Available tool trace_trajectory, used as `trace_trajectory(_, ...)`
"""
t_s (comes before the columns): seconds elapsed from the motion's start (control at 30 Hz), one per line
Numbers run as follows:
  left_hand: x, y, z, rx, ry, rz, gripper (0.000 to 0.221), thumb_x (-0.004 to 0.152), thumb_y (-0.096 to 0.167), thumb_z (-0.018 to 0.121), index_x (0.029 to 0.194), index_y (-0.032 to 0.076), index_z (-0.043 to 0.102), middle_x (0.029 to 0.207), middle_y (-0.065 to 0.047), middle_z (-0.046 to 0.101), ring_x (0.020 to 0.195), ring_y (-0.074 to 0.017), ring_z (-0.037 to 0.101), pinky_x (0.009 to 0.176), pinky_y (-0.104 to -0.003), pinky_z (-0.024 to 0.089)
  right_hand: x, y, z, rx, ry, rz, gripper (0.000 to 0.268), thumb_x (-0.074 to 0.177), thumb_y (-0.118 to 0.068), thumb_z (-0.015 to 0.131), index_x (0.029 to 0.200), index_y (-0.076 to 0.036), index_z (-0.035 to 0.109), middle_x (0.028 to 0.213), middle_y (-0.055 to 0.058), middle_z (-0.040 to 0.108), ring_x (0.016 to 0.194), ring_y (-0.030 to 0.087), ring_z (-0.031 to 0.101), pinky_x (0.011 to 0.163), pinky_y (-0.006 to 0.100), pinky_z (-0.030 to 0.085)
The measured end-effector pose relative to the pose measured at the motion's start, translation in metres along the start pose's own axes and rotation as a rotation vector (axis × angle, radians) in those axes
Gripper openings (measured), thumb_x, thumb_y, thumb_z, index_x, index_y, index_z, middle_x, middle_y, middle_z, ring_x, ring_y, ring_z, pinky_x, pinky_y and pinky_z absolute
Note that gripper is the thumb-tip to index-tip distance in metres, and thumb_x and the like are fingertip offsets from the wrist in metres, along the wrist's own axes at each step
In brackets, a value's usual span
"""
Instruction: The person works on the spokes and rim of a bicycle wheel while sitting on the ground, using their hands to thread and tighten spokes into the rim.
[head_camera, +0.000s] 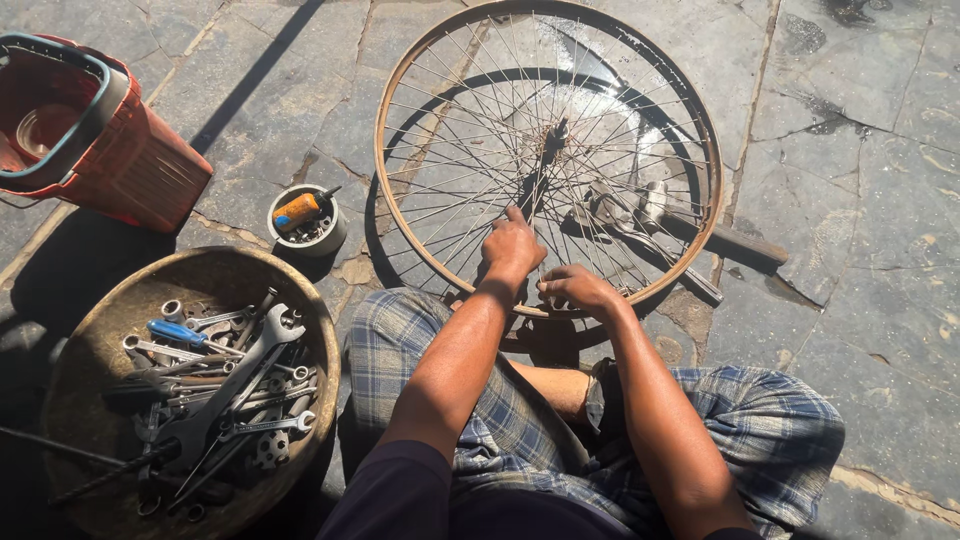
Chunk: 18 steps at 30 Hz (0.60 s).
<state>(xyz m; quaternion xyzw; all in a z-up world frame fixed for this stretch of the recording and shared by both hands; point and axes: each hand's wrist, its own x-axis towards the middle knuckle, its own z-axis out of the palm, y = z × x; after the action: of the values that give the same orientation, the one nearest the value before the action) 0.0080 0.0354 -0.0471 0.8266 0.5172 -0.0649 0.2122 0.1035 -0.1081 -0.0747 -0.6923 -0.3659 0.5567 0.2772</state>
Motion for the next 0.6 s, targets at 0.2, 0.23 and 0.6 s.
trace_trajectory(0.2,-0.005,0.001,-0.006,0.005,-0.021,-0.003,0.100,0.076,0.039,0.080,0.149,-0.003,0.026,0.129,-0.029,0.057,0.108,-0.0381,0.070,0.080,-0.046,0.062,-0.006,0.000,0.001,0.135,-0.007,0.057,0.037,0.092,-0.029,0.063,0.122,-0.009,0.071,0.111,0.007,0.076,0.098,0.016,0.069,0.085,0.036,0.055)
trace_trajectory(0.23,-0.004,0.002,-0.006,0.011,-0.016,-0.003,0.098,0.077,0.040,0.079,0.148,-0.003,0.028,0.129,-0.029,0.058,0.109,-0.0379,0.070,0.081,-0.046,0.062,-0.003,0.002,0.000,0.155,-0.027,0.044,0.037,0.092,-0.029,0.063,0.123,-0.009,0.070,0.112,0.006,0.076,0.099,0.015,0.069,0.086,0.035,0.055)
trace_trajectory(0.6,-0.010,0.007,-0.014,0.058,-0.052,-0.020,0.109,0.077,0.046,0.080,0.155,-0.002,0.022,0.134,-0.029,0.055,0.110,-0.0375,0.069,0.081,-0.048,0.062,0.000,-0.010,0.034,-0.452,0.379,0.032,0.058,0.077,-0.043,0.085,0.115,-0.003,0.066,0.102,0.022,0.073,0.098,0.036,0.071,0.086,0.048,0.053)
